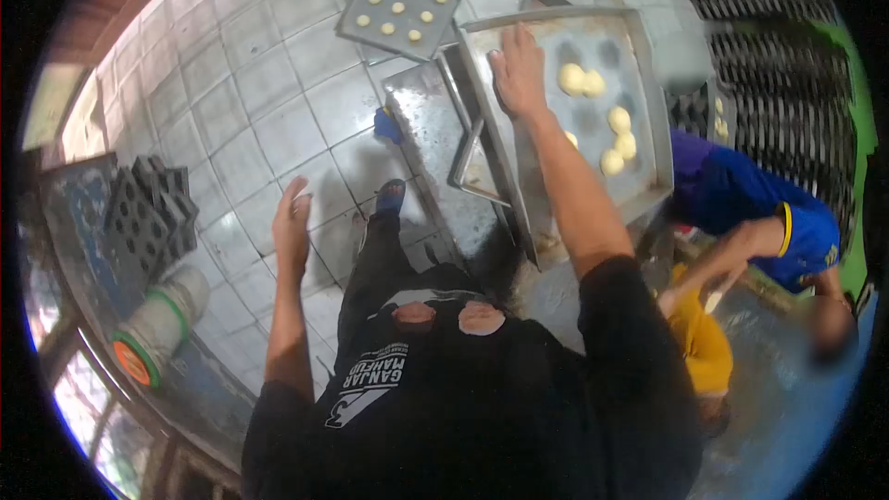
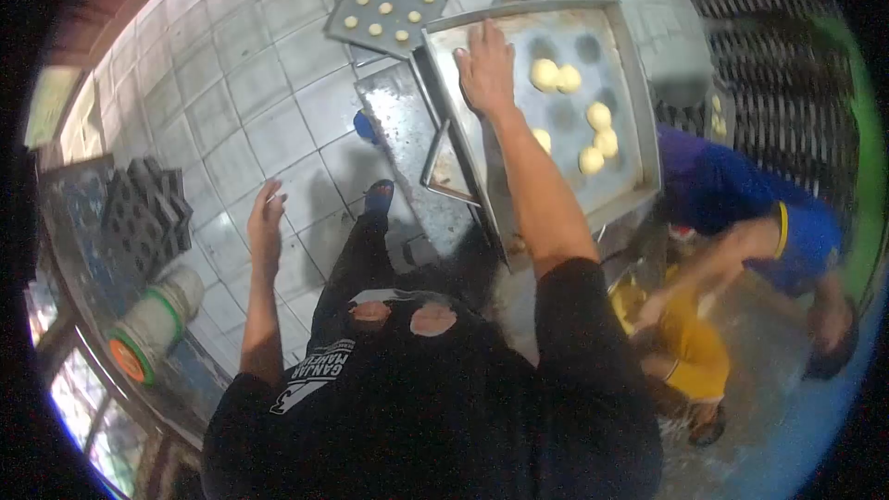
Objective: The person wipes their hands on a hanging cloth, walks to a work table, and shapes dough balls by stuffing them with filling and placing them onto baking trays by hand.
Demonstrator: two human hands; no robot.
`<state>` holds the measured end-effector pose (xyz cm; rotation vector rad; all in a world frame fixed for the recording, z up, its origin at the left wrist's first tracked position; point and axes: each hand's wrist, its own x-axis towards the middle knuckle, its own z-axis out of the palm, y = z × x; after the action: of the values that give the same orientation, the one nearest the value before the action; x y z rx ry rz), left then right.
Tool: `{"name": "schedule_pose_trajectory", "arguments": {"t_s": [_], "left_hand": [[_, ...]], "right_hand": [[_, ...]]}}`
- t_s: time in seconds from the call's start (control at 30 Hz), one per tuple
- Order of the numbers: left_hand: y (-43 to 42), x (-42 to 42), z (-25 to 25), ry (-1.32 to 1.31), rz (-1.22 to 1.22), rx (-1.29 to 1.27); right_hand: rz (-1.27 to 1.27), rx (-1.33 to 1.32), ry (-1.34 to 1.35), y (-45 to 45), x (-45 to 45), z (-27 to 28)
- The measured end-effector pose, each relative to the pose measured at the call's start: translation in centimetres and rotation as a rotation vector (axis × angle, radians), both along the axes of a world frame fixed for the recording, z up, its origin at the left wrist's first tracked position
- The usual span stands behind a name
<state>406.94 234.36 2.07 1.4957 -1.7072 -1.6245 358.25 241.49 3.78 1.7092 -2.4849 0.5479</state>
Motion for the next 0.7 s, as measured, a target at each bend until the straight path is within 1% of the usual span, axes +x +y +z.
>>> {"name": "schedule_pose_trajectory", "arguments": {"t_s": [0.03, 0.1, 0.13, 0.17, 0.2, 0.23, 0.3, 0.33, 0.37, 0.4, 0.43, 0.47, 0.5, 0.57, 0.6, 0.63, 0.67, 0.7], "left_hand": [[-0.1, -2.8, 0.6, 0.077, -0.070, -0.052], [-0.4, -9.2, 3.5, 0.108, -0.297, -0.208], [-0.4, -12.5, 5.6, 0.132, -0.445, -0.339], [0.3, -15.3, 7.3, 0.152, -0.600, -0.464], [1.7, -17.7, 7.6, 0.274, -0.711, -0.579], [3.0, -20.6, 8.0, 0.421, -0.832, -0.707], [7.0, -25.7, 10.8, 0.565, -1.062, -0.634], [9.3, -28.2, 10.6, 0.607, -1.190, -0.743], [11.1, -30.3, 10.3, 0.552, -1.346, -0.830], [12.9, -31.8, 9.3, 0.351, -1.479, -0.948], [14.1, -32.9, 7.5, 0.214, -1.562, -1.001], [15.1, -33.4, 4.4, 0.260, -1.480, -1.092], [15.7, -34.5, 5.8, 0.300, -1.519, -1.139], [17.0, -34.8, 9.3, -0.110, -1.752, -1.073], [18.9, -34.3, 9.5, -0.098, -1.770, -1.100], [21.3, -33.5, 10.0, 0.128, -1.585, -0.569], [23.8, -32.3, 10.3, 0.318, -1.336, -0.056], [26.2, -31.1, 10.7, 0.476, -1.024, 0.436]], "right_hand": [[0.026, 0.084, -0.034, 0.9, -1.6, -0.3], [-0.065, -0.020, -0.935, 2.1, -2.9, 4.2], [-0.058, -0.030, -0.915, 3.5, -3.5, 6.3], [-0.144, 0.004, -1.068, 5.9, -4.1, 8.3], [-0.247, 0.025, -1.215, 8.1, -4.6, 10.0], [-0.018, 0.127, -1.063, 11.1, -6.6, 5.2], [0.018, 0.360, -0.371, 17.2, -4.5, 3.2], [-0.191, 0.344, -0.558, 18.8, -1.3, 6.8], [-0.237, 0.224, -0.625, 21.3, -1.8, 5.4], [-0.259, 0.234, -0.531, 23.4, -2.0, 6.7], [-0.506, 0.132, -0.545, 25.6, -0.4, 9.3], [-0.669, -0.008, -0.525, 28.2, 1.5, 10.8], [-0.807, -0.144, -0.499, 29.8, 2.6, 12.2], [-0.953, -0.374, -0.305, 32.9, 6.7, 13.4], [-0.992, -0.398, -0.320, 33.2, 9.8, 14.6], [-1.023, -0.424, -0.334, 33.3, 12.6, 15.5], [-0.936, -0.446, -0.366, 34.3, 15.3, 14.4], [-0.841, -0.462, -0.398, 35.1, 17.6, 13.7]]}}
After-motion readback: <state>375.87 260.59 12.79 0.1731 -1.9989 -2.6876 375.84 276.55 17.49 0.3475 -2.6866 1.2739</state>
